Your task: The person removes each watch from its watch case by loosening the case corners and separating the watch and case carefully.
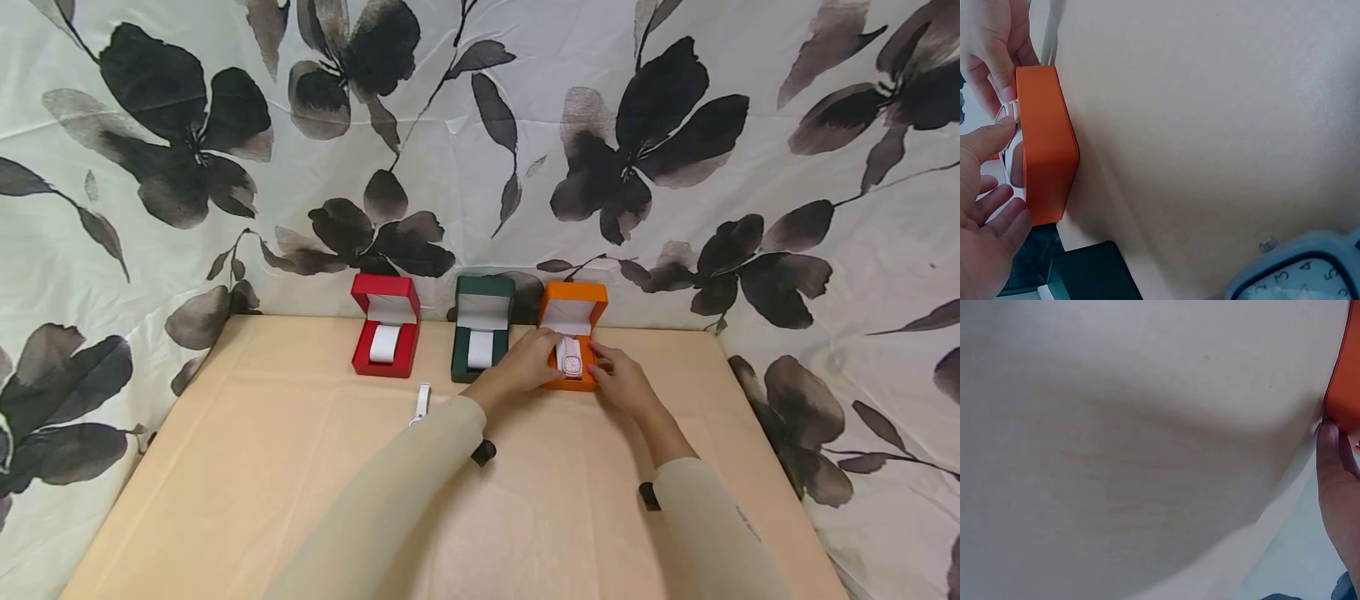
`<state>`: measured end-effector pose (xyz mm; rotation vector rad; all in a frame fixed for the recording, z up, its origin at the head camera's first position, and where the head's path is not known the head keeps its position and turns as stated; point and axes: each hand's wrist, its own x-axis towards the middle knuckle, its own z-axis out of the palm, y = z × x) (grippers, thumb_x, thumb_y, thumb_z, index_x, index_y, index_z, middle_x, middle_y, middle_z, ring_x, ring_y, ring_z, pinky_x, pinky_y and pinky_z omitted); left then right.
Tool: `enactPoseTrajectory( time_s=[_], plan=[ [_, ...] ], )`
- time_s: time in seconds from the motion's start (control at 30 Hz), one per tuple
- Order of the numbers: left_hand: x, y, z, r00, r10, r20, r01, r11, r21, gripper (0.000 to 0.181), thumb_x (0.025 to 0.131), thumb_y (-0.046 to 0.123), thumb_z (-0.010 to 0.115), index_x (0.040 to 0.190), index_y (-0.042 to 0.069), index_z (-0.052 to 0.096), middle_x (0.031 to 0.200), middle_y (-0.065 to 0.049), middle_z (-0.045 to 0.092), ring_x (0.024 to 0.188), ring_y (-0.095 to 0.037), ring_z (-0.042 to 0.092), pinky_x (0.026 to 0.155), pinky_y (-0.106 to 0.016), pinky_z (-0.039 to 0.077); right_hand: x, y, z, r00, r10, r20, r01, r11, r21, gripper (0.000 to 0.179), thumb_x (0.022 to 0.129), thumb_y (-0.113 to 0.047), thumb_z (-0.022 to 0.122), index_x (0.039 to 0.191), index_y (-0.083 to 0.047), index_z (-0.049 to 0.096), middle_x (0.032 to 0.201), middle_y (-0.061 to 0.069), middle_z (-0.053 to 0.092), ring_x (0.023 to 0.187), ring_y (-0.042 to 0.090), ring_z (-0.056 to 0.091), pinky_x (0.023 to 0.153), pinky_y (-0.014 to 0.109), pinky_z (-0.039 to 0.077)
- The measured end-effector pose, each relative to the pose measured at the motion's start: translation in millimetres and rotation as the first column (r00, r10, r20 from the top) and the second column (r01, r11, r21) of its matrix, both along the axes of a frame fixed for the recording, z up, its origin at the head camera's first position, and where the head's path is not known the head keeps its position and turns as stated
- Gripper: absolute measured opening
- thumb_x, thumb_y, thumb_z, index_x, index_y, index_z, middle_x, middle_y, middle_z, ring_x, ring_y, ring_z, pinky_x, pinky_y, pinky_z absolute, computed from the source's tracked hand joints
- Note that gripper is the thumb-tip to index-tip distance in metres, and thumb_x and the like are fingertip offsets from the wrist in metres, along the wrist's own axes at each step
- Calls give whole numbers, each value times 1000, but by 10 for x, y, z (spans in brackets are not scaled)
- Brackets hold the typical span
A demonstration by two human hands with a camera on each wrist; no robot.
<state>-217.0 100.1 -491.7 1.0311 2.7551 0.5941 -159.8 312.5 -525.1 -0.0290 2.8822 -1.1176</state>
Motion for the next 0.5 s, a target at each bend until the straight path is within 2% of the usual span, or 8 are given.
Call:
enactPoseTrajectory(
  time_s=[0.17, 0.5],
  plan=[
    [12, -11, -8, 1000, -14, -9, 14, 1000, -11, 64, 93, 37, 78, 147, 10, 56, 144, -2, 58, 128, -19, 52, 115, -26, 44, 49, -44, 22, 1000, -1, 9, 1, 1000, 5, 59, 105, -10, 58, 158, 3, 34, 146, 34, 50, 129, 51, 57, 105, 60, 50],
    [62, 8, -6, 1000, 9, 13, -9, 1000, -12, 59, 90, 36, 81, 140, 11, 62, 137, -1, 62, 117, -18, 51, 102, -23, 47, 146, -100, 30, 1000, -17, 20, 17, 1000, 11, 60, 104, -7, 58, 157, 5, 33, 144, 36, 50, 129, 51, 57, 107, 60, 48]
  ],
)
